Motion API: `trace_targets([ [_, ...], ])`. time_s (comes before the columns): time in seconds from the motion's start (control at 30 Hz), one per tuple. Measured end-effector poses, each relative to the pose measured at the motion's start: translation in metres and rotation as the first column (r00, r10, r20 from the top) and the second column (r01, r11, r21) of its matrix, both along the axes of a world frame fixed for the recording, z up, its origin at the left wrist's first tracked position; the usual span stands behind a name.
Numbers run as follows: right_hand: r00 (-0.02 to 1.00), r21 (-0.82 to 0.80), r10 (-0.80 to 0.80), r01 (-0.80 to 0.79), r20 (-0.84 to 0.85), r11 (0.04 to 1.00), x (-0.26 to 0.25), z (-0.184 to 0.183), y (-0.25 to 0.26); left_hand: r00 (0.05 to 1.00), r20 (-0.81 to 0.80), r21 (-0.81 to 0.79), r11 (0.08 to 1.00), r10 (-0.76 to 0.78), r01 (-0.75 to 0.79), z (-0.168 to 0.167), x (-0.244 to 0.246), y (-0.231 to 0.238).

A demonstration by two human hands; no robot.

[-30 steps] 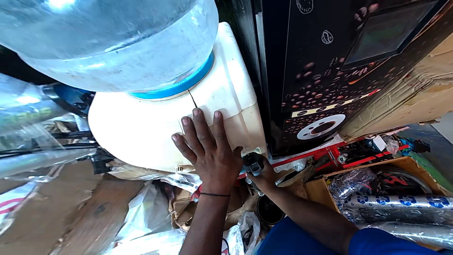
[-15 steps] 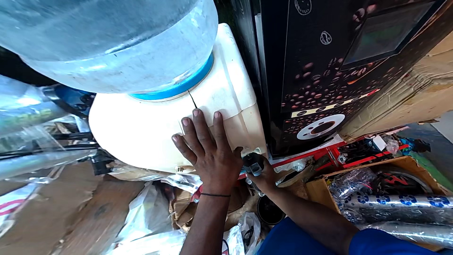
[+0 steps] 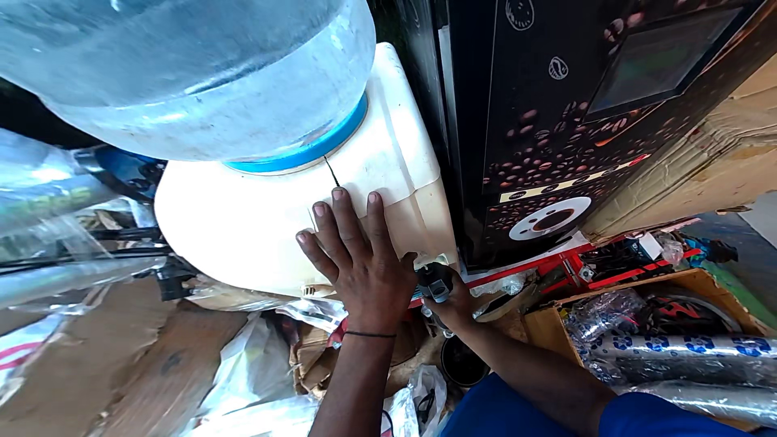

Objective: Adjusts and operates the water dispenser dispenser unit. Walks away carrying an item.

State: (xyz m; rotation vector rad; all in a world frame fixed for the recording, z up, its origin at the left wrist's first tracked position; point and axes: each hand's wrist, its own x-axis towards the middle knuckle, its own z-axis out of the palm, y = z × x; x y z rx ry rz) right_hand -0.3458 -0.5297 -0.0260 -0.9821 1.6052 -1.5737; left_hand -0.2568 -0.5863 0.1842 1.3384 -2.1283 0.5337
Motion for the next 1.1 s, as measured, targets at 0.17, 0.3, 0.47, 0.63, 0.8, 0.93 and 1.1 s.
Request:
trace_targets([
  [0.17,1.0,0.013,-0.005,0.005,-0.011,1.0,0.0009,-0.0013,-0.0009,1.0,0.005,-0.005,1.0,-0.007,0.007,-0.0001,0.0007,-0.0004],
  [0.3,1.0,0.035,-0.003,0.003,-0.015,0.999,0.0008,-0.0016,-0.0015,1.0,-0.002,-0.006,1.0,-0.012,0.012,-0.0009,0.001,-0.0015],
  [0.47,0.999,0.047,-0.015,0.016,-0.03,0.999,0.0014,-0.0002,-0.002,1.0,0.006,0.0,1.0,-0.003,0.003,-0.0005,0.0008,-0.0009],
  [0.63,1.0,0.015,-0.005,0.005,-0.004,1.0,0.0007,-0.0008,-0.0013,1.0,0.0,0.007,1.0,-0.01,0.01,0.0001,0.0009,-0.0008],
  [0.8,1.0,0.013,-0.005,0.005,-0.005,1.0,0.0009,-0.0023,-0.0006,1.0,0.002,0.005,1.0,-0.006,0.006,-0.0009,0.0009,-0.0007],
  [0.93,1.0,0.02,-0.007,0.008,-0.013,1.0,0.0008,-0.0026,-0.0006,1.0,0.001,0.005,1.0,-0.008,0.008,-0.0005,0.001,-0.0005],
  [1.1,1.0,0.025,0.001,-0.001,-0.008,1.0,0.0,-0.0041,-0.0011,1.0,0.006,-0.016,1.0,-0.01,0.01,-0.0018,0.0012,-0.0014],
])
